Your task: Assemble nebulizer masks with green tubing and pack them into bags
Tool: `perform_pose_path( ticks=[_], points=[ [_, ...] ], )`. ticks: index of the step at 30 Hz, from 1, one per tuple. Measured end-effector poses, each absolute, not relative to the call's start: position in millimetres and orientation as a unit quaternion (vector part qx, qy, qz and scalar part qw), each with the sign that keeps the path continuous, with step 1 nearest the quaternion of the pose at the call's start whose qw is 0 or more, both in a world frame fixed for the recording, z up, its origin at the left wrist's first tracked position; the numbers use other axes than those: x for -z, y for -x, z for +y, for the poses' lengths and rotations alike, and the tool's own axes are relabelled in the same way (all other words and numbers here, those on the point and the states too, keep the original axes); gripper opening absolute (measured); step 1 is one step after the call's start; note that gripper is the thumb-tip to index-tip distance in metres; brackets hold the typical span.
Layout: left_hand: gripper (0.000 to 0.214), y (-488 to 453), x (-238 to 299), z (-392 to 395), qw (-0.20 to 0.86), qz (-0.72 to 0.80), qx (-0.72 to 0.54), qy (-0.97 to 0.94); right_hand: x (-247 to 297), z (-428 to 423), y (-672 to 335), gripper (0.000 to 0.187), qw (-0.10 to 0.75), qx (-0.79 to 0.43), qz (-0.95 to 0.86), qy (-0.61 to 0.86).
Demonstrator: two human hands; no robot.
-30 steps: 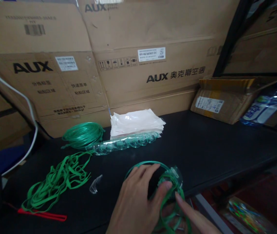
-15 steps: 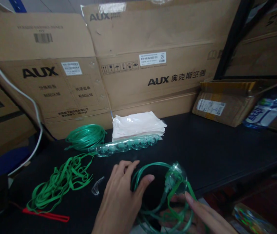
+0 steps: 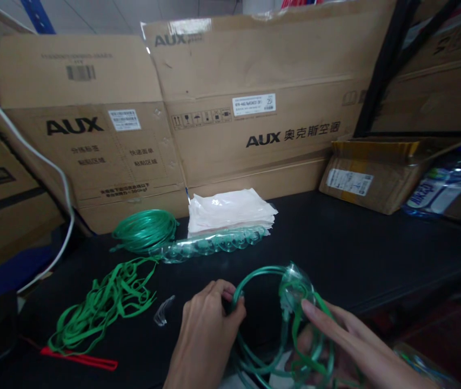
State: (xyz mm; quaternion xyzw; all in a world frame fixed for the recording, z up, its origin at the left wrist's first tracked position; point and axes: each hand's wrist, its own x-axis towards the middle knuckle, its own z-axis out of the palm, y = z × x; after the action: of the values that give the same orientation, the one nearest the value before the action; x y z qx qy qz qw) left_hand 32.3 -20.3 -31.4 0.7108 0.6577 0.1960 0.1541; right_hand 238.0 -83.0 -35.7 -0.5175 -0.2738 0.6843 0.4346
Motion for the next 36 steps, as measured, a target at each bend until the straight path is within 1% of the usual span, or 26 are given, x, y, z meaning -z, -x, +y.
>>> perform_pose_path(
  ticks=[3,6,8,10,12,16,19,21,23,26,30,33,36],
  points=[
    [0.012,-30,38,-17,0.164,0.649,-0.274,-0.691,24,-68,-234,0.050,0.446,-0.658,-0.334,0.507],
    [0.025,-29,39,-16,0.136,0.633,-0.334,-0.685,25,-49,-232,0.047,0.460,-0.625,-0.389,0.496],
    [0.028,-30,36,-15,0.118,0.628,-0.339,-0.691,28,-36,-229,0.044,0.485,-0.614,-0.405,0.474],
    [0.024,-33,32,-13,0.118,0.628,-0.328,-0.696,31,-26,-226,0.040,0.520,-0.610,-0.401,0.444],
    [0.023,-37,29,-10,0.127,0.623,-0.339,-0.694,32,-19,-224,0.041,0.546,-0.609,-0.395,0.418],
    [0.033,-44,26,-4,0.123,0.586,-0.392,-0.699,29,-10,-226,0.037,0.573,-0.575,-0.458,0.363],
    [0.036,-45,28,-2,0.104,0.588,-0.361,-0.716,30,-6,-230,0.038,0.585,-0.534,-0.498,0.351],
    [0.037,-43,31,-2,0.129,0.600,-0.328,-0.718,33,-6,-231,0.040,0.579,-0.536,-0.503,0.354],
    [0.034,-41,34,-2,0.182,0.604,-0.313,-0.710,36,-8,-231,0.044,0.567,-0.553,-0.499,0.353],
    [0.029,-40,36,-4,0.247,0.592,-0.324,-0.695,38,-13,-228,0.050,0.545,-0.588,-0.475,0.362],
    [0.027,-45,30,-4,0.282,0.561,-0.338,-0.701,36,-16,-223,0.051,0.532,-0.618,-0.433,0.384],
    [0.022,-52,24,2,0.296,0.537,-0.331,-0.717,34,-13,-226,0.051,0.536,-0.594,-0.427,0.422],
    [0.020,-60,20,12,0.313,0.515,-0.334,-0.725,32,-11,-236,0.058,0.539,-0.548,-0.440,0.464]
  ],
)
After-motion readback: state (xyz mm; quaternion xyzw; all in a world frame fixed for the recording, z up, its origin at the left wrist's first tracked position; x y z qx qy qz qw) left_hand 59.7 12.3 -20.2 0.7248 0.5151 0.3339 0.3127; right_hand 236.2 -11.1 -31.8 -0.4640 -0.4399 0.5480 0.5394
